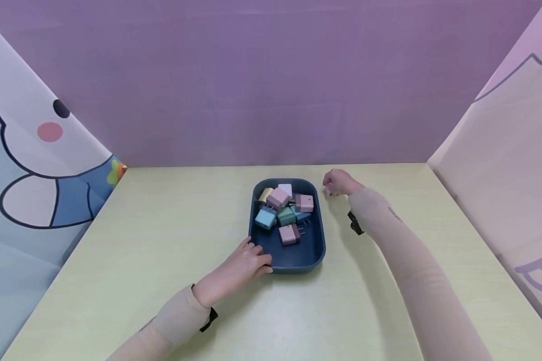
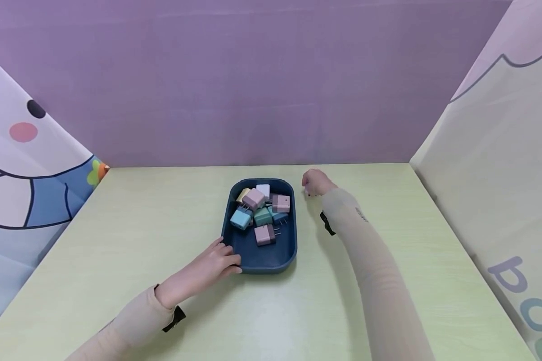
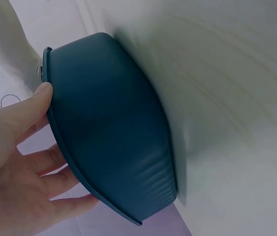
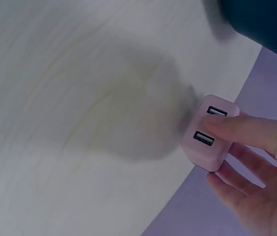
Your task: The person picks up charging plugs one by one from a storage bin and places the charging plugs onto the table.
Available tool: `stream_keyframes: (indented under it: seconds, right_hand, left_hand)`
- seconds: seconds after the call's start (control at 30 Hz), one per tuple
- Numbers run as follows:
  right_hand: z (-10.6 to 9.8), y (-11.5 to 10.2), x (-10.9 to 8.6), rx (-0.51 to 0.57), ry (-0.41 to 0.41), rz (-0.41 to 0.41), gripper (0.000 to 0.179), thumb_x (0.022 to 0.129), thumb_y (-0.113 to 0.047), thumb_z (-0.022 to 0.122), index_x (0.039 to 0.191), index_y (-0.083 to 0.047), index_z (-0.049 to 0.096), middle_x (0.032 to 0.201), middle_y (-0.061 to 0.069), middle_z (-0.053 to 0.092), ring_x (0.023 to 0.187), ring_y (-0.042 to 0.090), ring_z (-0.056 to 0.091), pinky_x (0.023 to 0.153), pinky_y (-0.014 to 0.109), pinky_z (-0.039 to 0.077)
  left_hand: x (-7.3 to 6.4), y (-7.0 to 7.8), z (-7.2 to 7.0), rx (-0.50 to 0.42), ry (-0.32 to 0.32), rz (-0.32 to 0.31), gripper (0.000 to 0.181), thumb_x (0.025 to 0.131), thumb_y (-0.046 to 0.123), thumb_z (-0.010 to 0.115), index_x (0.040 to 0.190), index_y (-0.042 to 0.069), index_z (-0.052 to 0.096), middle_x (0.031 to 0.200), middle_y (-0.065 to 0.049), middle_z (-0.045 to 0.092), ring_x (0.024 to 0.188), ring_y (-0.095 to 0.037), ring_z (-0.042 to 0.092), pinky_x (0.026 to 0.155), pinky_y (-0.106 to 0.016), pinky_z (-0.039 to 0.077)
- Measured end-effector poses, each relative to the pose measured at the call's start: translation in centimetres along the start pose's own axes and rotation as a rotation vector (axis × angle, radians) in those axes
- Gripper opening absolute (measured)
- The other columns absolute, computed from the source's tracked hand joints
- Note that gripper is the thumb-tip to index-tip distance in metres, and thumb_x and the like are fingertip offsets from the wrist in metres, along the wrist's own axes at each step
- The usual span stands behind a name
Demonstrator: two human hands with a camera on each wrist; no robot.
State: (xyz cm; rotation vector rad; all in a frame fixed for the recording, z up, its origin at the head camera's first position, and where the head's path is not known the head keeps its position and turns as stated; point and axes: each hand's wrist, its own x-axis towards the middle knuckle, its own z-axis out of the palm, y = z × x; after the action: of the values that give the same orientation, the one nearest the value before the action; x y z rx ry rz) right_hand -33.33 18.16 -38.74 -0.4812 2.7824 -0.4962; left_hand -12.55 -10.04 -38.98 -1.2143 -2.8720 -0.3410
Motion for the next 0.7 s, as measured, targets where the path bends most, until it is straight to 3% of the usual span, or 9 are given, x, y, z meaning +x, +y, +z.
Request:
stream_keyframes:
  seconds: [0.7]
  right_hand:
    - [0.94,0.29,0.73,-0.007,-0.014,-0.018,0.022,0.083,0.006,0.048,0.101,0.006,0.061,0.106,0.021,0.058,0.097,0.032,0.053,0.083,0.04,0.045]
  left_hand:
    - [0.64,-0.37,-0.12,-0.015,-0.02,-0.009,0.012,0.084,0.025,0.059,0.086,0.015,0.063,0.078,0.001,0.058,0.078,-0.017,0.055,0.095,-0.052,0.032]
